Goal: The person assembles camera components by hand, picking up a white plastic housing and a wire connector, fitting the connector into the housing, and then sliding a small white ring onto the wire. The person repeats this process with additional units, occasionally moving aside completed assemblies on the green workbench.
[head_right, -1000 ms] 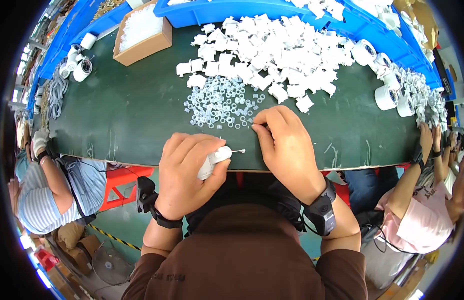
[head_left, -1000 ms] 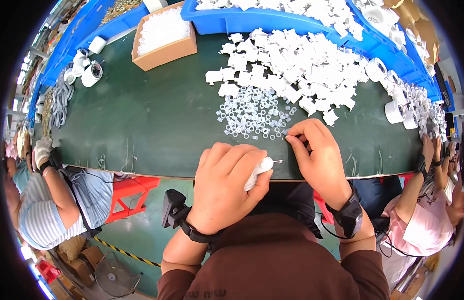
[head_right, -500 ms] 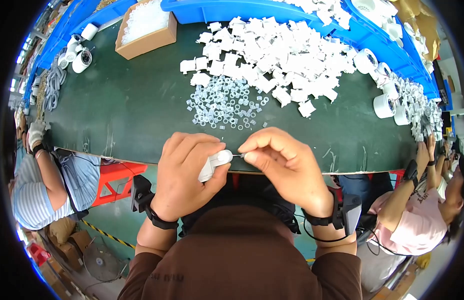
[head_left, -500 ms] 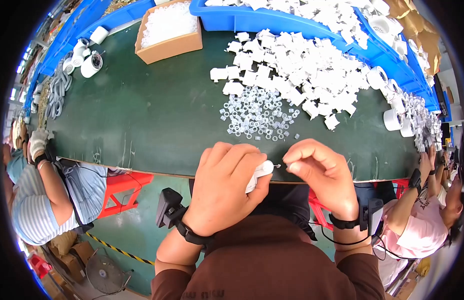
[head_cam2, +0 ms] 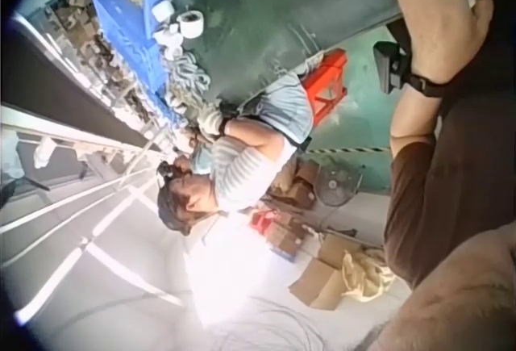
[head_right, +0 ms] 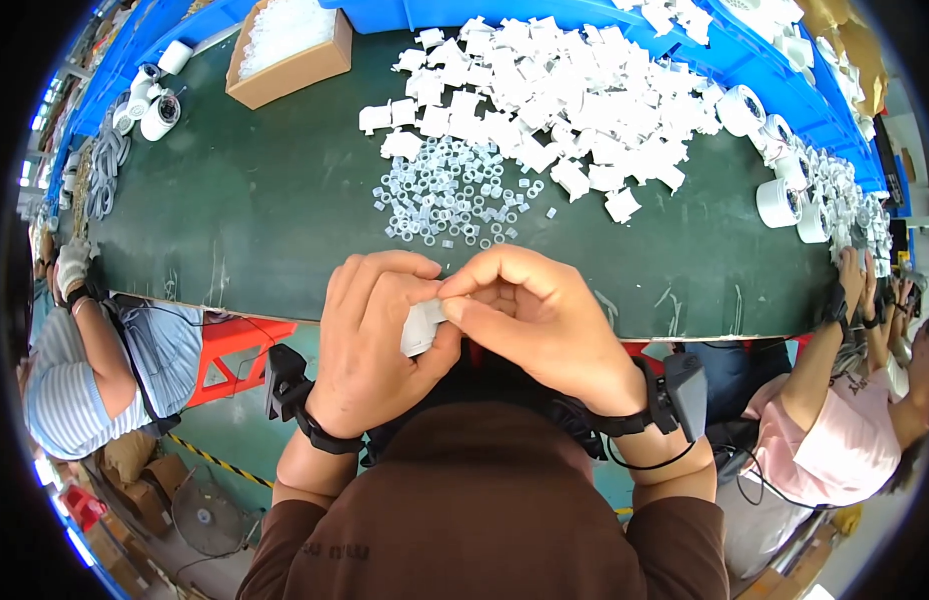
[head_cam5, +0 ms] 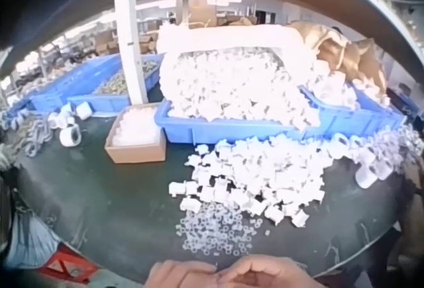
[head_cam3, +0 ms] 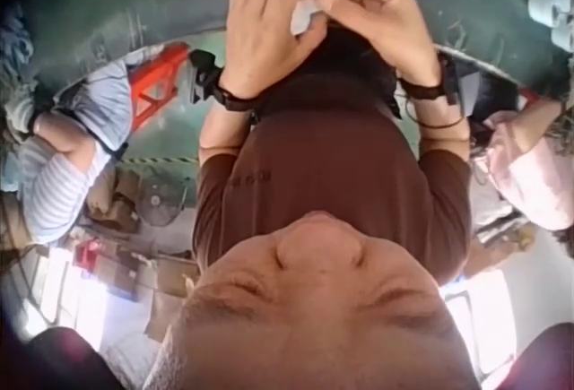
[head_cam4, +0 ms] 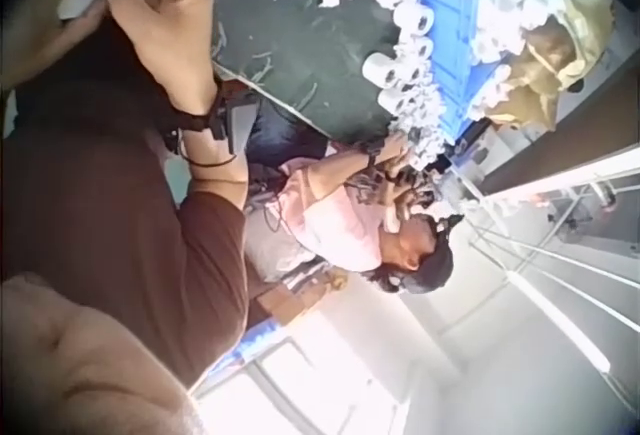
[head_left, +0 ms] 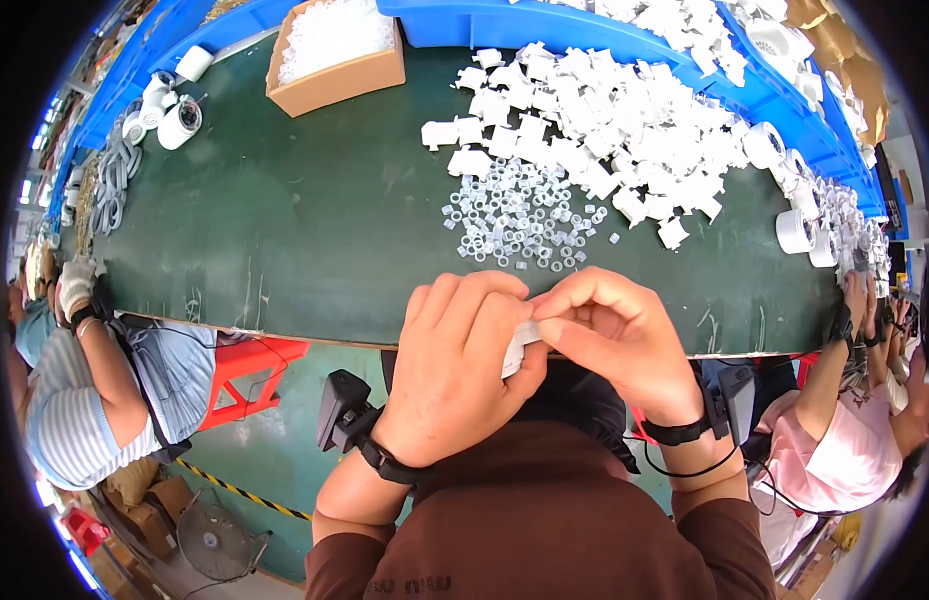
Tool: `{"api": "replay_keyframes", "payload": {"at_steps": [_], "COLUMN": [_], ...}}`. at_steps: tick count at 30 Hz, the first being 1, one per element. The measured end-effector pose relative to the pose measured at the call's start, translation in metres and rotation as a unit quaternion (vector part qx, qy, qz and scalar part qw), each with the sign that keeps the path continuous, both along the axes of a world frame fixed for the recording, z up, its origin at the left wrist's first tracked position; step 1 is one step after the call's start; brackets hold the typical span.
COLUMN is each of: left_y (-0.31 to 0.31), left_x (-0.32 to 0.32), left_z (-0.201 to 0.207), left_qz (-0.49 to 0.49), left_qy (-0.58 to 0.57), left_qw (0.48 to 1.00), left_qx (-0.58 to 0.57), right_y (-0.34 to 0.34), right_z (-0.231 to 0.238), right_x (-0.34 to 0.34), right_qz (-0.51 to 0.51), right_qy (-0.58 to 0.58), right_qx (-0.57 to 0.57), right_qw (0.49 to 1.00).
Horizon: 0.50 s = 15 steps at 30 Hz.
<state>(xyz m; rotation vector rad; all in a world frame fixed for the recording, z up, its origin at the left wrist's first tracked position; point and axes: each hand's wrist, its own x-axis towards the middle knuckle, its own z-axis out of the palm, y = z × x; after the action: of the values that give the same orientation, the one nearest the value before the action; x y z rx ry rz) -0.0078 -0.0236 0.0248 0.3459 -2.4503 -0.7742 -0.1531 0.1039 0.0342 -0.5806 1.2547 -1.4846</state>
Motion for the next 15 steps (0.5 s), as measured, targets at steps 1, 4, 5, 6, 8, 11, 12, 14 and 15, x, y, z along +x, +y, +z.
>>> {"api": "replay_keyframes", "payload": {"at_steps": [1, 4, 5, 6, 8, 11, 12, 14, 15], "left_y": [0.0, 0.003, 0.004, 0.005, 0.006, 0.007, 0.007, 0.007, 0.007], "left_x": [-0.001, -0.002, -0.003, -0.004, -0.003, -0.001, -0.002, -0.003, -0.003], "left_z": [0.0, -0.004, -0.006, -0.009, -0.012, -0.018, -0.019, -0.02, -0.02], "left_qz": [-0.001, 0.016, 0.015, 0.036, 0.057, 0.045, 0.047, 0.05, 0.049], "left_qy": [-0.005, 0.008, 0.007, 0.035, 0.061, 0.078, 0.092, 0.105, 0.103], "left_qw": [1.0, 1.0, 1.0, 0.999, 0.996, 0.995, 0.994, 0.993, 0.993], "left_qx": [-0.009, -0.015, -0.017, -0.015, -0.014, -0.035, -0.031, -0.027, -0.023], "right_y": [-0.001, -0.006, -0.007, -0.007, -0.007, -0.001, 0.0, 0.001, 0.001], "right_z": [-0.001, -0.007, -0.007, -0.006, -0.004, -0.004, -0.005, -0.009, -0.011], "right_x": [0.002, 0.009, 0.011, 0.012, 0.013, 0.011, 0.011, 0.01, 0.01], "right_qz": [-0.002, -0.027, -0.029, -0.05, -0.072, -0.065, -0.064, -0.063, -0.058], "right_qy": [0.005, 0.042, 0.041, 0.012, -0.017, -0.047, -0.029, -0.012, 0.011], "right_qx": [-0.002, -0.021, -0.023, -0.026, -0.031, -0.013, -0.022, -0.031, -0.04], "right_qw": [1.0, 0.999, 0.998, 0.998, 0.997, 0.997, 0.997, 0.997, 0.997]}}
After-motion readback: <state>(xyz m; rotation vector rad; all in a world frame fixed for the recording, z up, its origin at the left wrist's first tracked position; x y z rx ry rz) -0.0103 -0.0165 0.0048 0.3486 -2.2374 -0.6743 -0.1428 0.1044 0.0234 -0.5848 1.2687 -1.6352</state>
